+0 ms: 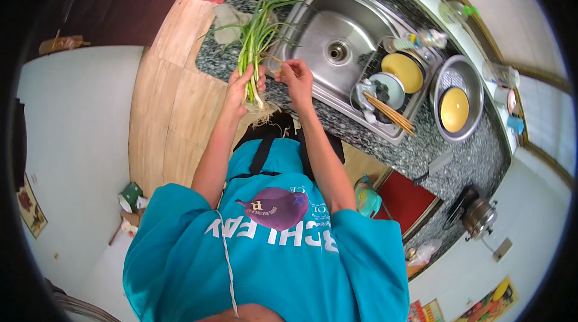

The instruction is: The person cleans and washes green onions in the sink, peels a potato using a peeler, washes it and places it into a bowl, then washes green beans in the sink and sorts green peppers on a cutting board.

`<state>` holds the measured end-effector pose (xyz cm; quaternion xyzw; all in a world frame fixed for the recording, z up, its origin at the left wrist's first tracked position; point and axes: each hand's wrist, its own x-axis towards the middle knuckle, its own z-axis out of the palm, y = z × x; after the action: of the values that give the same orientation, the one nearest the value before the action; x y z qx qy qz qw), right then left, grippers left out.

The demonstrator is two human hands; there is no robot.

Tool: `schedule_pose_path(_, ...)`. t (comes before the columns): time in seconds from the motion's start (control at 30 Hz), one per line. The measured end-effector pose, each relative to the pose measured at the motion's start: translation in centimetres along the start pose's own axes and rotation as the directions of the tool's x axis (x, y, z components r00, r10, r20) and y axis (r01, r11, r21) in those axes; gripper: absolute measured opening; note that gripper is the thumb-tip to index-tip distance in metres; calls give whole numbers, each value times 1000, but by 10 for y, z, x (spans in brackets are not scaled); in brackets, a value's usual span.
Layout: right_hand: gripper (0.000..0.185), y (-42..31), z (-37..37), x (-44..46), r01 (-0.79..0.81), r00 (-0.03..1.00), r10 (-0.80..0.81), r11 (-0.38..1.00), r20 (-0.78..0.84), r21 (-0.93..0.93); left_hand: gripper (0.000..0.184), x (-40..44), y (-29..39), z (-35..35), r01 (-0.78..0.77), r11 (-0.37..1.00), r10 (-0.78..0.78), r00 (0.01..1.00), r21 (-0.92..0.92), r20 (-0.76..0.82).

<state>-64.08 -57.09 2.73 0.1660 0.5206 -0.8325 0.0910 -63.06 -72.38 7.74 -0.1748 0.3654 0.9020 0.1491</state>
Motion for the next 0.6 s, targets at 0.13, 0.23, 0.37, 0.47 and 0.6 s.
schedule_pose_path(0.13,40,21,3,14,-3,988,66,909,137,-417,20,-10,19,-8,27,996,-24,999,84,-43)
schedule_pose_path(0.23,43,-11,13,1,-70,984,118,946,134,-317,22,-14,18,-5,24,994,-31,998,111,60)
schedule_pose_path(0.37,32,-52,3,-16,-125,927,140,990,348,-66,24,-14,11,14,190,951,-235,956,245,174)
schedule_pose_path(0.47,24,-71,-16,-28,-105,944,145,984,298,-146,25,-5,-7,28,225,924,-304,923,309,236)
schedule_pose_path(0.6,21,-80,-46,-40,165,983,-181,852,17,-497,24,10,-39,58,160,870,-293,929,466,228)
